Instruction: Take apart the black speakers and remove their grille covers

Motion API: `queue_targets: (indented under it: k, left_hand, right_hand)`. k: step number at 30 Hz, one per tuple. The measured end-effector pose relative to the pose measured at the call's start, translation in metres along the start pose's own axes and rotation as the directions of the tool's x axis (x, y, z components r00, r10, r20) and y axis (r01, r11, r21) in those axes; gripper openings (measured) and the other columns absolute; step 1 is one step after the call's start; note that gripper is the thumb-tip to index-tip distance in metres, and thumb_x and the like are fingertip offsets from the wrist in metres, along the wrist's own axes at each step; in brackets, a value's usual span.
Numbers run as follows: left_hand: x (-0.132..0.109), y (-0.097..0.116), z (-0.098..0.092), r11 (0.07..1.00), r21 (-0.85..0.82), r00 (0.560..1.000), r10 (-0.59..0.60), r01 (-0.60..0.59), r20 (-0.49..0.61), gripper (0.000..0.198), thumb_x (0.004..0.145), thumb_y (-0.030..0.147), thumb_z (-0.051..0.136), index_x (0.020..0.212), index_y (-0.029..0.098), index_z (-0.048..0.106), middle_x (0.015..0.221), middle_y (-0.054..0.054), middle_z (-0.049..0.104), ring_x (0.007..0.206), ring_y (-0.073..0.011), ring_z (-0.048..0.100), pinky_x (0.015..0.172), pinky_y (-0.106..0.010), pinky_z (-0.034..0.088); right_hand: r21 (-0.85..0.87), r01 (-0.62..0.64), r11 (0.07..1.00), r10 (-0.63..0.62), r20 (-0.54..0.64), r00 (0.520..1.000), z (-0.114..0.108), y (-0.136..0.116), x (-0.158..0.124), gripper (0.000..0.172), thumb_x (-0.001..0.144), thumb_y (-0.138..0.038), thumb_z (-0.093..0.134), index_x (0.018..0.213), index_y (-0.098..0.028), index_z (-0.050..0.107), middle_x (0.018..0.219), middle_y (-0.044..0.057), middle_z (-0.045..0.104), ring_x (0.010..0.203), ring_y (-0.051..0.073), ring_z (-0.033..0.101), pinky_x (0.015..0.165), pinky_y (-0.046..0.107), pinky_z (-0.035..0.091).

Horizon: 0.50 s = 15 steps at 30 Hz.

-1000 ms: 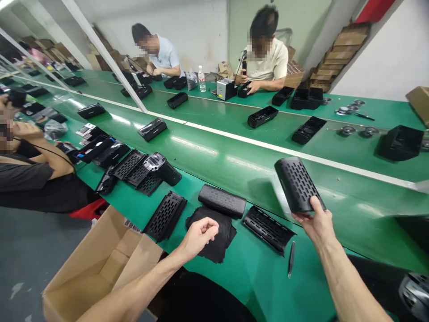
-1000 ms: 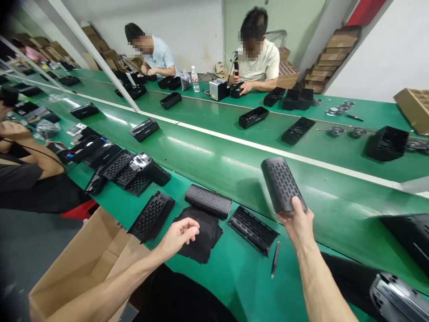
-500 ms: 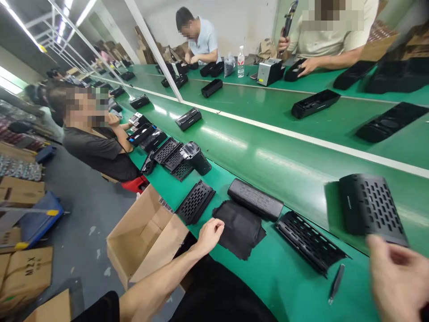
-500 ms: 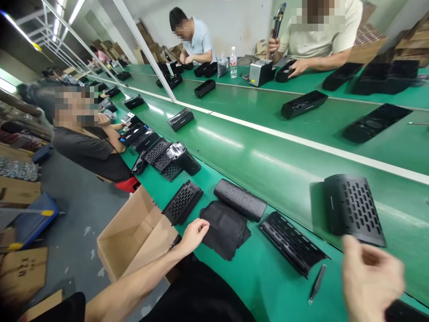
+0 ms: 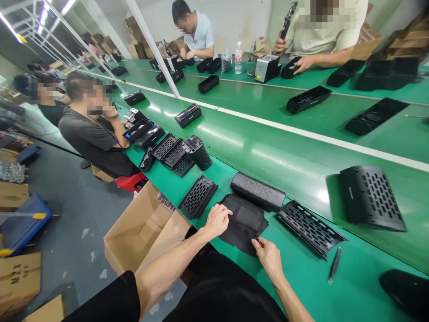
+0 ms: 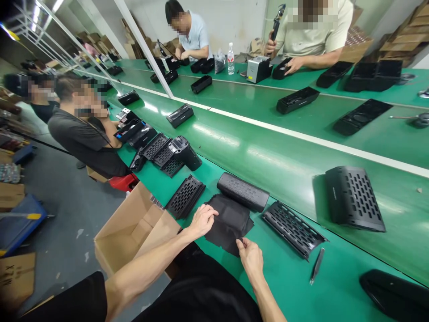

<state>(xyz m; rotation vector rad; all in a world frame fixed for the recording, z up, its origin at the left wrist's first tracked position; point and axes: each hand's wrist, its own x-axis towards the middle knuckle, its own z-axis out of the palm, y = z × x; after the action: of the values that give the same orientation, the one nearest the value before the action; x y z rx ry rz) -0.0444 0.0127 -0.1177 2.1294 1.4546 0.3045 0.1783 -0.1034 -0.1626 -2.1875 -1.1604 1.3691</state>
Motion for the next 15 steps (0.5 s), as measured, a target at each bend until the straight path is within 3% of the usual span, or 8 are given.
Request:
queue_targets:
  k: [4,7,11,13,15]
  left_hand:
    - [0.001,-0.002,0.002,1.000,-0.018,1.000,0.023,-0.023,-0.015,0.032,0.093,0.009,0.051,0.108,0.022,0.076,0.105,-0.007,0.070,0.101,-0.0242,0.055,0.091,-0.041,0.043]
    - [0.000,0.001,-0.002,0.998,-0.053,0.999,0.030,-0.032,-0.034,0.032,0.093,0.010,0.049,0.107,0.020,0.076,0.105,-0.009,0.070,0.101,-0.0255,0.056,0.094,-0.043,0.045]
    - [0.002,0.024,-0.015,0.976,-0.168,0.990,0.142,-0.140,-0.002,0.047,0.081,0.010,0.052,0.123,0.022,0.071,0.122,-0.007,0.071,0.115,-0.0255,0.057,0.106,-0.043,0.046]
    - [0.008,0.045,-0.020,0.910,-0.320,0.945,0.311,-0.265,0.102,0.066,0.071,0.012,0.057,0.135,0.024,0.064,0.141,-0.006,0.065,0.134,-0.0283,0.051,0.116,-0.045,0.041]
    - [0.017,0.067,-0.021,0.801,-0.505,0.834,0.492,-0.322,0.249,0.075,0.066,0.016,0.061,0.141,0.024,0.060,0.151,-0.006,0.059,0.149,-0.0333,0.038,0.121,-0.050,0.036]
  right_hand:
    - [0.052,-0.026,0.998,0.026,0.012,1.000,-0.007,0.005,-0.008,0.046,0.099,-0.062,0.053,0.103,-0.019,0.069,0.069,-0.003,0.062,0.062,0.017,0.061,0.073,0.036,0.052]
    - [0.082,-0.004,0.997,0.005,-0.005,1.000,-0.018,0.003,-0.020,0.047,0.093,-0.063,0.051,0.100,-0.021,0.070,0.067,0.001,0.064,0.063,0.022,0.061,0.071,0.037,0.048]
    - [0.139,0.078,0.987,-0.080,0.012,0.997,-0.047,-0.011,-0.048,0.053,0.084,-0.071,0.048,0.092,-0.023,0.069,0.071,0.003,0.063,0.066,0.024,0.057,0.065,0.036,0.042]
    - [0.163,0.116,0.980,-0.127,0.058,0.990,-0.067,-0.024,-0.064,0.051,0.083,-0.071,0.052,0.084,-0.023,0.067,0.067,0.001,0.057,0.064,0.021,0.049,0.062,0.034,0.038]
    - [0.183,0.146,0.972,-0.168,0.109,0.980,-0.090,-0.037,-0.079,0.047,0.084,-0.069,0.058,0.080,-0.023,0.066,0.068,0.000,0.055,0.066,0.019,0.047,0.062,0.032,0.038]
